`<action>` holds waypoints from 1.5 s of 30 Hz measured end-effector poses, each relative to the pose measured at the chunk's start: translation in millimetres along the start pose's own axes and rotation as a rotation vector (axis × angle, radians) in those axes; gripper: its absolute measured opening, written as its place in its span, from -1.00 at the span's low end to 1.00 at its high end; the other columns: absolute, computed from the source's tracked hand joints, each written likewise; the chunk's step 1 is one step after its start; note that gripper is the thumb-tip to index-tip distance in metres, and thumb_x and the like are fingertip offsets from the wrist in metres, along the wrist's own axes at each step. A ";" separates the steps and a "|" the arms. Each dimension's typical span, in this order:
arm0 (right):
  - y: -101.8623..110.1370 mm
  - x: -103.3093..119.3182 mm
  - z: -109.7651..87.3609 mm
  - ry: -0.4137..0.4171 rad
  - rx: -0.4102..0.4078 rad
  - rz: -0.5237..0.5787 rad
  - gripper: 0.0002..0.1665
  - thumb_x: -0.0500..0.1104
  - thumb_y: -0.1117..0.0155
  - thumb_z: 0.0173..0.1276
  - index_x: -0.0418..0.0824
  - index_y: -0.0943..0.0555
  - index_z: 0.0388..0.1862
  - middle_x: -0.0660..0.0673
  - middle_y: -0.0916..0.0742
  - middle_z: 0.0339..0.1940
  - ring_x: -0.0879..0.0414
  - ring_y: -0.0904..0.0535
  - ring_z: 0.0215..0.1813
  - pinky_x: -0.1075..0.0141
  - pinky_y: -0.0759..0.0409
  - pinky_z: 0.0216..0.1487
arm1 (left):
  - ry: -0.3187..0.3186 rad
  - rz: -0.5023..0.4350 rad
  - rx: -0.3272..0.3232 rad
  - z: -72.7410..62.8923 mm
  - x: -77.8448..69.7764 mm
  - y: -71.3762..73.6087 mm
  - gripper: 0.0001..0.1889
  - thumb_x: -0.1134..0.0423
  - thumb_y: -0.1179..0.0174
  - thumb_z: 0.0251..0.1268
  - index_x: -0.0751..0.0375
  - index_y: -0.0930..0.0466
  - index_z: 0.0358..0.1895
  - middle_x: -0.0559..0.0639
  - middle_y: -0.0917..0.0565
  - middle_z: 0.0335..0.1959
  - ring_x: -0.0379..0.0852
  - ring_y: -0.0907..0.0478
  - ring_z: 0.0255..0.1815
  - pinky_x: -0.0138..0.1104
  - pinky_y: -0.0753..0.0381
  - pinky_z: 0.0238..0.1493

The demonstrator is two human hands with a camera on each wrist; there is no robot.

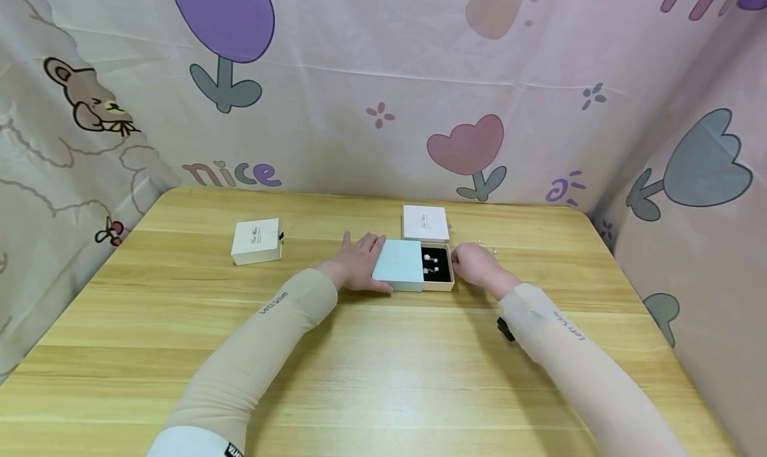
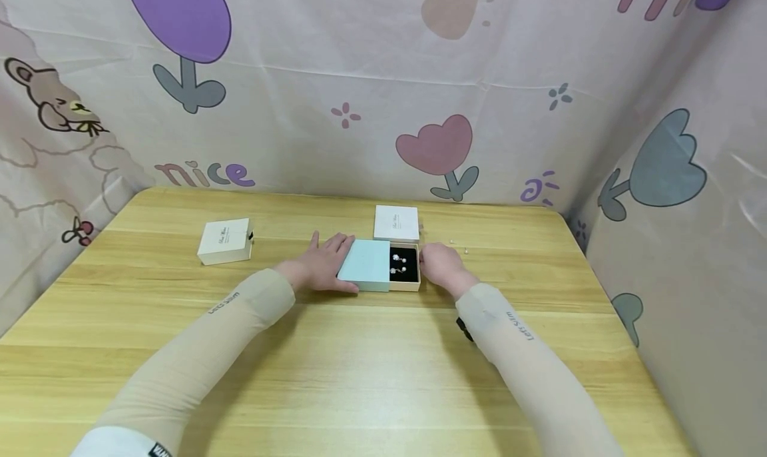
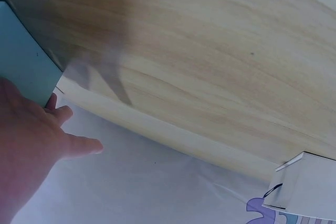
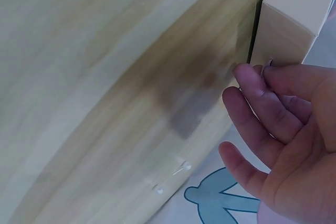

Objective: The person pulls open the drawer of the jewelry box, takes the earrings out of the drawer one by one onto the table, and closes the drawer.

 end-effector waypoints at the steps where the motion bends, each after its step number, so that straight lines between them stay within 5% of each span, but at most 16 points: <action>1: 0.2 -0.4 0.0 -0.003 0.003 0.002 -0.65 -0.31 -0.06 0.30 -0.19 -0.43 -0.72 -0.01 -0.47 -0.70 0.15 -0.35 -0.57 0.36 -0.33 -0.50 | 0.000 0.001 0.000 -0.1 0.0 0.3 0.18 -0.43 -0.08 0.04 0.27 0.29 0.49 0.19 0.06 0.50 0.10 0.13 0.54 0.25 0.32 0.39; 6: 3.4 -3.0 -0.7 -0.015 -0.024 0.016 -0.80 -0.30 -0.05 0.28 -0.30 -0.62 -0.44 -0.15 -0.69 -0.47 0.01 -0.58 -0.39 0.18 -0.55 -0.30 | -0.006 0.001 -0.004 -0.6 -0.2 1.0 0.17 -0.43 -0.08 0.04 0.28 0.28 0.49 0.20 0.06 0.49 0.10 0.13 0.53 0.25 0.30 0.39; 11: 11.3 -1.2 -0.4 0.010 -0.160 -0.001 -0.72 -0.32 -0.05 0.27 -0.35 -0.65 -0.14 -0.25 -0.74 -0.15 -0.15 -0.66 -0.07 0.00 -0.56 -0.01 | -0.007 0.005 -0.001 -0.9 -0.7 1.3 0.18 -0.43 -0.07 0.04 0.28 0.29 0.49 0.20 0.06 0.50 0.11 0.13 0.53 0.25 0.30 0.39; 21: -0.4 19.2 4.3 0.195 -0.230 -0.141 -0.82 -0.26 -0.20 0.24 -0.20 -0.74 -0.27 -0.11 -0.78 -0.25 -0.05 -0.64 -0.12 -0.01 -0.47 0.04 | -0.006 0.008 -0.008 -0.7 -0.9 0.6 0.17 -0.43 -0.08 0.03 0.29 0.26 0.49 0.21 0.04 0.49 0.11 0.11 0.53 0.25 0.28 0.39; 45: -1.9 28.7 10.5 0.169 -0.205 -0.200 -0.79 -0.30 -0.21 0.18 -0.13 -0.75 -0.30 -0.06 -0.78 -0.28 -0.03 -0.62 -0.18 0.04 -0.44 0.02 | -0.003 0.003 -0.003 -1.6 -1.9 1.3 0.17 -0.43 -0.08 0.04 0.28 0.27 0.49 0.20 0.06 0.50 0.10 0.12 0.53 0.25 0.29 0.39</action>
Point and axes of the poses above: each hand's wrist, its own z-axis towards the middle knuckle, its own y-axis out of the back of the hand, x = y × z, the point moved 1 cm from there along z, towards the middle knuckle
